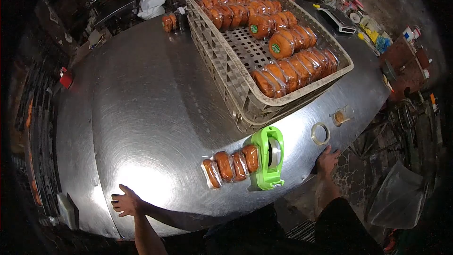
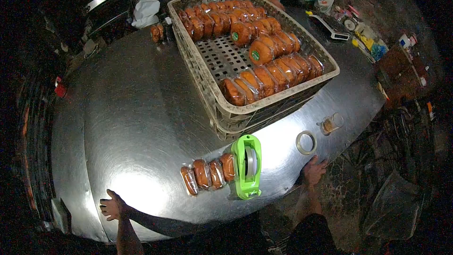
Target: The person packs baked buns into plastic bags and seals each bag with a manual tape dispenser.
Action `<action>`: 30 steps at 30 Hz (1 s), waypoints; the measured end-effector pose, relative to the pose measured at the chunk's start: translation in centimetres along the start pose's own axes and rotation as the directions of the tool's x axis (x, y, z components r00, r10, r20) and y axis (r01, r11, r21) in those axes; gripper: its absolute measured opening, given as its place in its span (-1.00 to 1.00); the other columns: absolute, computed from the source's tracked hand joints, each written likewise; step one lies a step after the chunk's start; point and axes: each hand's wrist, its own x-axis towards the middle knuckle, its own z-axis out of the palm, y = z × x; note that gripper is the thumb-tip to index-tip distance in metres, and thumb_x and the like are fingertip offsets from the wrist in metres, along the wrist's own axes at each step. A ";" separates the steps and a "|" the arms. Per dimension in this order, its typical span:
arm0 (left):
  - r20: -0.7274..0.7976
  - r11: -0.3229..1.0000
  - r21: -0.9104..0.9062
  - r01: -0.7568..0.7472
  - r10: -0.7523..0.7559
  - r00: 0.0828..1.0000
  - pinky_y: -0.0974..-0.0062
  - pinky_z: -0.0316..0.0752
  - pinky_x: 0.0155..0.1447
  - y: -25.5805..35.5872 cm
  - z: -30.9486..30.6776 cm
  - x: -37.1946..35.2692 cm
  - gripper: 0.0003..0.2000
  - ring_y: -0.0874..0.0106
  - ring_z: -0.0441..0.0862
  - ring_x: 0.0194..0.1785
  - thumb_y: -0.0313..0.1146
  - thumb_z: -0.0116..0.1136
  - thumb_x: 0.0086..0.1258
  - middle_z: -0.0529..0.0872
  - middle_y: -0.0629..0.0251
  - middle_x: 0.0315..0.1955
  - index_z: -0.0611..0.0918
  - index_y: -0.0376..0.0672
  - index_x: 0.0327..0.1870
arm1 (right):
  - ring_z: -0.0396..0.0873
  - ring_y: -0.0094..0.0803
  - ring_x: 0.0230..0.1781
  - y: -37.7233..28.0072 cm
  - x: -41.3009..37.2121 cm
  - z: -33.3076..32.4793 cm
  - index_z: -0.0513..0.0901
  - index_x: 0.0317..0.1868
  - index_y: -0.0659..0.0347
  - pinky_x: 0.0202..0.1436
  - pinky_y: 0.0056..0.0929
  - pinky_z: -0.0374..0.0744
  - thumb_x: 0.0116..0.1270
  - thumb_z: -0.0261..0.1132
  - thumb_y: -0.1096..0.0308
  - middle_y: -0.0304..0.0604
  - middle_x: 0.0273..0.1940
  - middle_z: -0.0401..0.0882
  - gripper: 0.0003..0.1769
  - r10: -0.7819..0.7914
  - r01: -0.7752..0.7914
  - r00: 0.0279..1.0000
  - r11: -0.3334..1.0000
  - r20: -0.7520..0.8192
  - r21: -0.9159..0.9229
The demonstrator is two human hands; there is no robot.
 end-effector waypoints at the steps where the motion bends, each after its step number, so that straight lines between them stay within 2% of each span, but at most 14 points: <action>1: 0.020 1.000 -0.003 0.002 -0.002 1.000 -0.08 0.29 0.20 0.1 -0.6 -0.1 -0.29 0.10 0.43 0.24 0.34 -0.23 0.42 0.47 0.05 0.21 0.43 -0.15 0.24 | 0.38 0.49 0.14 0.7 0.5 0.5 0.01 0.47 0.26 0.18 0.18 0.46 0.47 -0.10 -0.23 0.60 0.22 0.22 -0.16 -0.058 0.058 0.998 0.996 -0.010 -0.063; 2: 0.040 1.000 -0.006 0.005 -0.005 0.999 -0.08 0.28 0.21 0.1 -0.9 -0.1 -0.29 0.09 0.42 0.26 0.34 -0.23 0.42 0.46 0.05 0.21 0.43 -0.16 0.24 | 0.38 0.48 0.14 1.4 1.1 1.1 0.01 0.47 0.25 0.18 0.18 0.46 0.47 -0.10 -0.23 0.60 0.22 0.22 -0.16 -0.117 0.114 0.993 0.985 -0.016 -0.127; 4: 0.017 1.000 0.010 0.004 -0.005 1.000 -0.08 0.29 0.20 0.1 -0.2 0.0 -0.29 0.09 0.42 0.26 0.34 -0.24 0.42 0.46 0.05 0.22 0.43 -0.16 0.24 | 0.39 0.48 0.14 2.2 1.7 1.7 0.01 0.48 0.24 0.18 0.19 0.45 0.47 -0.09 -0.22 0.59 0.23 0.21 -0.17 -0.122 0.119 0.992 0.985 -0.015 -0.125; 6: 0.010 1.000 0.018 0.002 -0.003 1.000 -0.07 0.30 0.20 0.1 0.1 0.1 -0.29 0.09 0.43 0.25 0.34 -0.24 0.42 0.46 0.05 0.21 0.43 -0.15 0.24 | 0.39 0.47 0.15 0.0 0.1 0.0 0.02 0.48 0.21 0.18 0.22 0.45 0.47 -0.08 -0.21 0.58 0.23 0.22 -0.18 -0.015 0.015 1.000 1.000 0.002 0.003; 9: 0.021 1.000 0.022 -0.002 0.001 1.000 -0.06 0.30 0.19 0.1 0.1 0.1 -0.30 0.10 0.43 0.25 0.34 -0.25 0.42 0.47 0.06 0.21 0.44 -0.14 0.24 | 0.38 0.46 0.17 -0.4 -0.1 -0.2 0.02 0.50 0.17 0.19 0.23 0.44 0.46 -0.06 -0.23 0.56 0.23 0.23 -0.17 0.031 -0.031 1.000 1.000 0.004 0.006; 12: 0.018 1.000 0.025 0.000 -0.001 1.000 -0.06 0.30 0.19 0.1 0.2 0.2 -0.30 0.12 0.43 0.25 0.35 -0.25 0.42 0.47 0.07 0.21 0.44 -0.13 0.23 | 0.37 0.45 0.19 -0.5 0.0 -0.1 0.03 0.50 0.16 0.21 0.22 0.42 0.44 -0.05 -0.26 0.55 0.25 0.22 -0.15 0.042 -0.042 0.999 0.999 0.005 -0.029; 17: -0.046 0.999 0.032 0.016 -0.015 0.999 -0.08 0.29 0.20 0.1 0.8 0.1 -0.30 0.13 0.43 0.25 0.35 -0.26 0.42 0.47 0.10 0.22 0.44 -0.12 0.23 | 0.37 0.42 0.21 -0.6 -0.4 -0.5 0.02 0.51 0.13 0.23 0.19 0.42 0.43 -0.06 -0.27 0.52 0.27 0.22 -0.14 0.042 -0.042 0.999 0.999 0.008 0.022; 24: 0.018 1.000 0.016 0.007 -0.008 1.000 -0.11 0.28 0.21 0.0 0.6 0.2 -0.29 0.10 0.40 0.28 0.36 -0.24 0.41 0.44 0.07 0.23 0.41 -0.12 0.26 | 0.37 0.36 0.23 -2.1 -1.3 -1.3 0.05 0.49 0.17 0.25 0.15 0.41 0.45 -0.08 -0.24 0.46 0.28 0.25 -0.17 0.081 -0.081 0.997 0.997 0.006 -0.008; 27: 0.039 1.000 0.001 0.015 -0.015 0.999 -0.14 0.25 0.24 0.0 0.9 0.3 -0.29 0.08 0.35 0.33 0.35 -0.23 0.41 0.42 0.05 0.26 0.39 -0.12 0.27 | 0.37 0.36 0.23 -1.1 -0.6 -0.5 0.07 0.49 0.15 0.25 0.15 0.41 0.44 -0.06 -0.24 0.45 0.28 0.25 -0.18 0.049 -0.049 0.999 0.999 -0.017 -0.004; 29: 0.045 1.000 -0.010 0.022 -0.022 0.999 -0.19 0.21 0.28 0.0 0.8 0.3 -0.29 0.05 0.32 0.36 0.34 -0.22 0.42 0.40 0.04 0.28 0.38 -0.12 0.28 | 0.37 0.36 0.23 4.9 3.0 3.4 0.06 0.49 0.13 0.24 0.15 0.42 0.44 -0.04 -0.25 0.46 0.28 0.25 -0.17 -0.190 0.181 0.978 0.979 -0.090 -0.097; 30: 0.042 1.000 -0.001 0.022 -0.022 0.999 -0.21 0.19 0.30 -0.1 1.0 0.3 -0.29 0.05 0.30 0.38 0.34 -0.22 0.42 0.39 0.03 0.29 0.38 -0.12 0.30 | 0.37 0.36 0.23 4.9 3.3 3.7 0.05 0.49 0.12 0.24 0.16 0.42 0.43 -0.03 -0.25 0.47 0.28 0.25 -0.17 -0.180 0.171 0.979 0.980 -0.094 -0.102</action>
